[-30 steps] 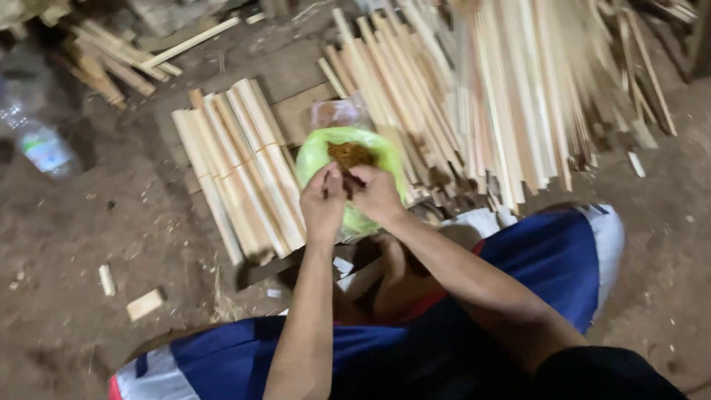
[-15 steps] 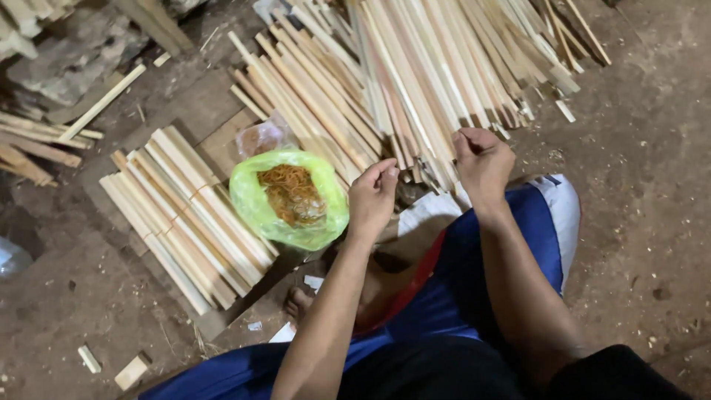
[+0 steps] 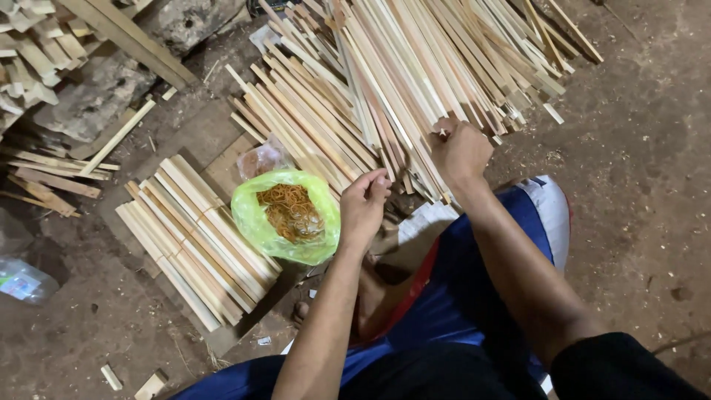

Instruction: The person is organizing thin wooden slats into bundles and securing each bundle with a rubber band.

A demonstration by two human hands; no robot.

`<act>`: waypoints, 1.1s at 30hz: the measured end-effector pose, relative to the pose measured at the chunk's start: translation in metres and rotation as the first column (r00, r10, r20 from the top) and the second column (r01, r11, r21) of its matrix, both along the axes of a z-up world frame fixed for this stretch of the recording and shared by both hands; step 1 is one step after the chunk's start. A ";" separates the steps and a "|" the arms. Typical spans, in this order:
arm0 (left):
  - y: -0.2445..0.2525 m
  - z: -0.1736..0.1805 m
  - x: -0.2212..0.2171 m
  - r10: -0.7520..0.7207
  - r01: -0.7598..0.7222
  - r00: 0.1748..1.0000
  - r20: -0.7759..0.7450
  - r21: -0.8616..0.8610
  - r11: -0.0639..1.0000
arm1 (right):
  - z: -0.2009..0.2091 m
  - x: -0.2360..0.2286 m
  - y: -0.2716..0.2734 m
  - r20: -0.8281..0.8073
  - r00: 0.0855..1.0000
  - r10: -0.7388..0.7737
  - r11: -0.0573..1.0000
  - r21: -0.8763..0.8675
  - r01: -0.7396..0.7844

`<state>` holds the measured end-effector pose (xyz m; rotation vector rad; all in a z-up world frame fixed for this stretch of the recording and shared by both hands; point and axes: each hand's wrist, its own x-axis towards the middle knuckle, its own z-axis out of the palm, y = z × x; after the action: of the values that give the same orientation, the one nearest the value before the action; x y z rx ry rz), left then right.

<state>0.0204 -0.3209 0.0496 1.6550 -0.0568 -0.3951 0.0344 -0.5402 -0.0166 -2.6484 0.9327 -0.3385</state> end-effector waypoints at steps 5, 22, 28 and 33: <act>0.004 0.002 0.005 0.000 0.000 1.000 -0.001 -0.014 1.000 | -0.010 0.008 -0.015 0.041 0.999 -0.010 0.990 0.138 0.004; 0.011 -0.003 0.037 0.150 -0.163 0.986 -0.078 -0.197 0.967 | 0.044 -0.018 0.047 0.471 0.868 0.156 0.824 0.423 -0.378; 0.020 -0.017 0.023 0.148 -0.174 0.977 -0.152 -0.174 0.969 | 0.015 -0.001 0.026 -0.009 0.992 0.128 0.978 0.170 -0.125; 0.022 -0.024 0.020 0.140 -0.168 0.978 -0.157 -0.177 0.970 | -0.001 0.011 0.015 -0.056 0.991 0.121 0.975 0.193 -0.109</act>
<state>0.0403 -0.2992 0.0260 1.4278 0.1381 -0.3770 0.0452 -0.5256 -0.0179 -2.5371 0.7843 -0.1268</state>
